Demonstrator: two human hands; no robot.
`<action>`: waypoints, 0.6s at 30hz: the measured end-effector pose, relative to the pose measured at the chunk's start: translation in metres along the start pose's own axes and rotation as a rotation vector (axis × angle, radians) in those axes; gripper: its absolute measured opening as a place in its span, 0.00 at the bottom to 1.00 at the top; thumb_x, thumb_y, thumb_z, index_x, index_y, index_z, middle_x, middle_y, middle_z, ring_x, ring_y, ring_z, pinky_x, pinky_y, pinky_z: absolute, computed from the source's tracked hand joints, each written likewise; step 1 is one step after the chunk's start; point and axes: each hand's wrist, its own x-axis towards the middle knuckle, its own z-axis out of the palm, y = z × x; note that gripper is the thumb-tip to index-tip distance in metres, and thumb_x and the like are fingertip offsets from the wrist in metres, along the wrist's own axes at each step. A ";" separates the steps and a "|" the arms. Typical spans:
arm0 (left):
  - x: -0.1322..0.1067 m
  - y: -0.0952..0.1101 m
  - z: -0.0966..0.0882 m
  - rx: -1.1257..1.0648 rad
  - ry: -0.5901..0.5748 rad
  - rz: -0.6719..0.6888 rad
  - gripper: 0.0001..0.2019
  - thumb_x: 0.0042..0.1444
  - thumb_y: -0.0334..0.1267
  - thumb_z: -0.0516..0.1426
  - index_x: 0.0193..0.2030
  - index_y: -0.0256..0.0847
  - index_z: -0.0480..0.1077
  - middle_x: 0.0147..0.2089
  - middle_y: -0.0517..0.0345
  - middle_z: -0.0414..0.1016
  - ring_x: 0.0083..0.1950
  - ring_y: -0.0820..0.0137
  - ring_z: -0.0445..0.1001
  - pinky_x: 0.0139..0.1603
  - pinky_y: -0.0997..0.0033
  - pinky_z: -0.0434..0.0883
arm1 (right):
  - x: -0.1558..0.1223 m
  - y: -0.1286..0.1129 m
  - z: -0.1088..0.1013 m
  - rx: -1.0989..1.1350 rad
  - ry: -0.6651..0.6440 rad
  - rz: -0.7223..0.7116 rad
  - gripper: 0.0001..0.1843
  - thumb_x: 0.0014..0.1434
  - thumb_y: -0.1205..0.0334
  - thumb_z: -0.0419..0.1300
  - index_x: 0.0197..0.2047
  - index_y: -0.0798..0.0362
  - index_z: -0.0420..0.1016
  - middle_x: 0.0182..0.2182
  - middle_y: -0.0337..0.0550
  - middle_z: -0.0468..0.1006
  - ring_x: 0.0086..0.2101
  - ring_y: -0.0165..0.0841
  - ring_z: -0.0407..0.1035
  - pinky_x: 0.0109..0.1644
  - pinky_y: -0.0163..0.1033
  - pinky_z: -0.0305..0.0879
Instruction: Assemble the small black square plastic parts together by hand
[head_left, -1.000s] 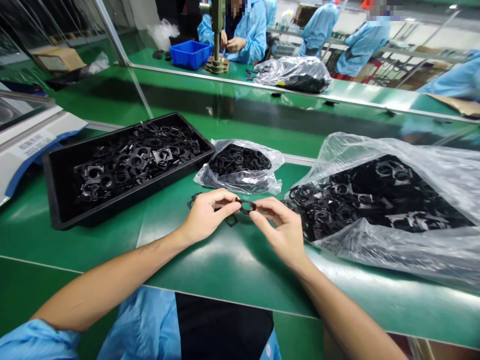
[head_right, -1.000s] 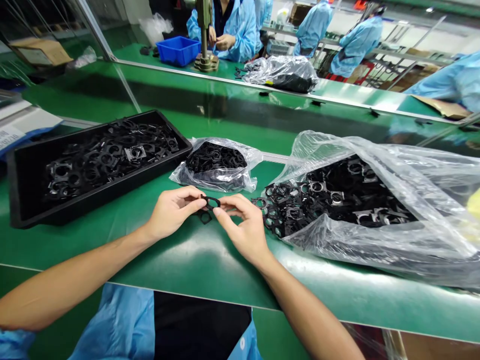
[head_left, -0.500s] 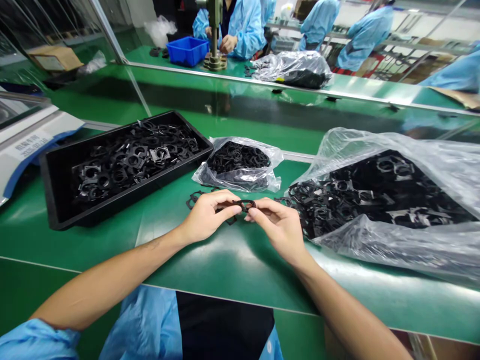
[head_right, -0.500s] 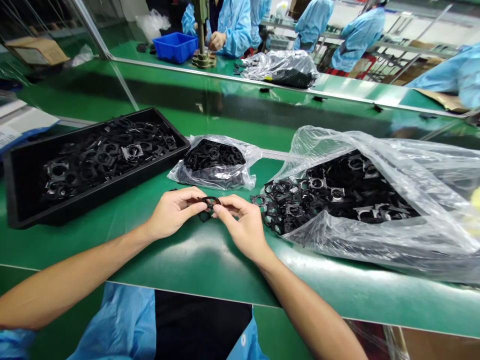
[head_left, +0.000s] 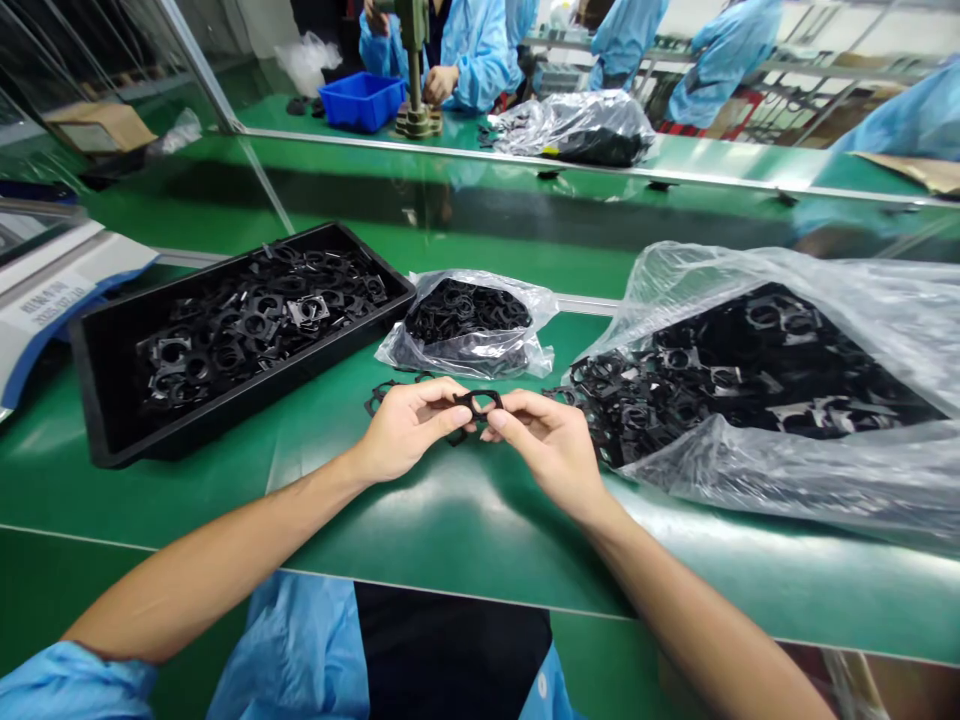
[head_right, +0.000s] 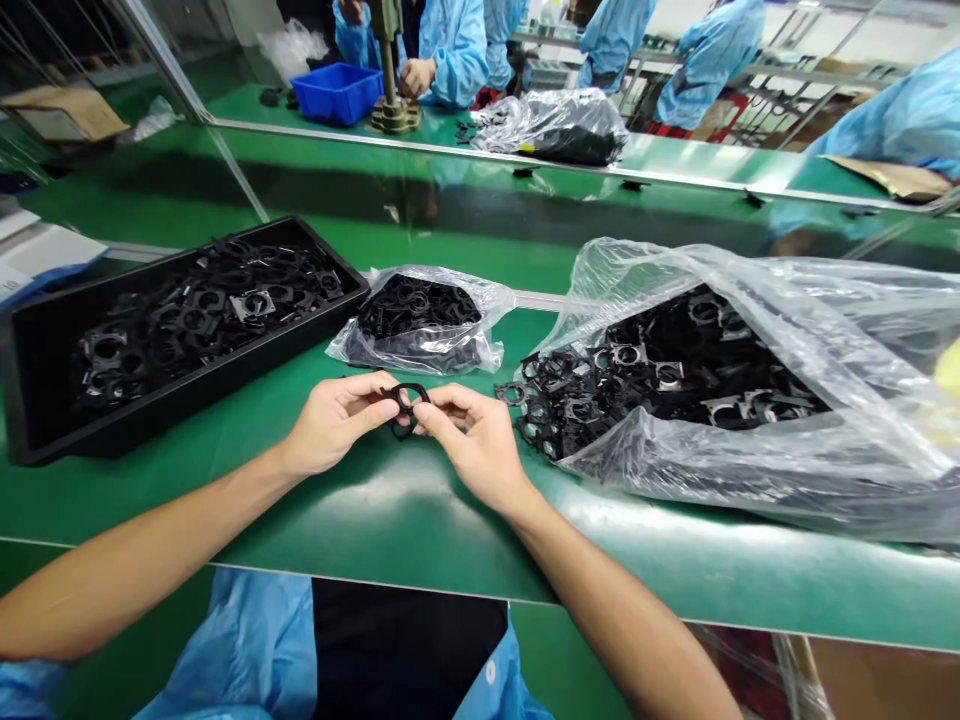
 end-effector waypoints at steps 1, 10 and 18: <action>0.000 0.001 0.000 0.007 0.010 -0.003 0.14 0.61 0.48 0.65 0.37 0.36 0.79 0.32 0.55 0.79 0.32 0.70 0.78 0.34 0.72 0.77 | 0.000 0.000 0.000 0.003 0.006 -0.001 0.19 0.55 0.43 0.72 0.31 0.52 0.81 0.27 0.41 0.81 0.28 0.32 0.75 0.38 0.39 0.76; 0.001 0.005 0.000 0.111 -0.015 0.042 0.16 0.63 0.49 0.62 0.33 0.37 0.77 0.31 0.55 0.78 0.31 0.70 0.76 0.33 0.72 0.74 | 0.002 0.006 -0.001 0.109 0.020 0.054 0.20 0.52 0.42 0.73 0.31 0.52 0.82 0.21 0.38 0.78 0.23 0.32 0.72 0.33 0.40 0.74; 0.001 0.006 -0.003 0.452 0.070 0.323 0.09 0.66 0.37 0.59 0.34 0.38 0.75 0.32 0.56 0.77 0.34 0.71 0.74 0.38 0.71 0.71 | 0.005 0.000 -0.004 -0.049 0.027 0.027 0.17 0.52 0.47 0.75 0.31 0.52 0.81 0.27 0.39 0.80 0.27 0.31 0.74 0.36 0.39 0.75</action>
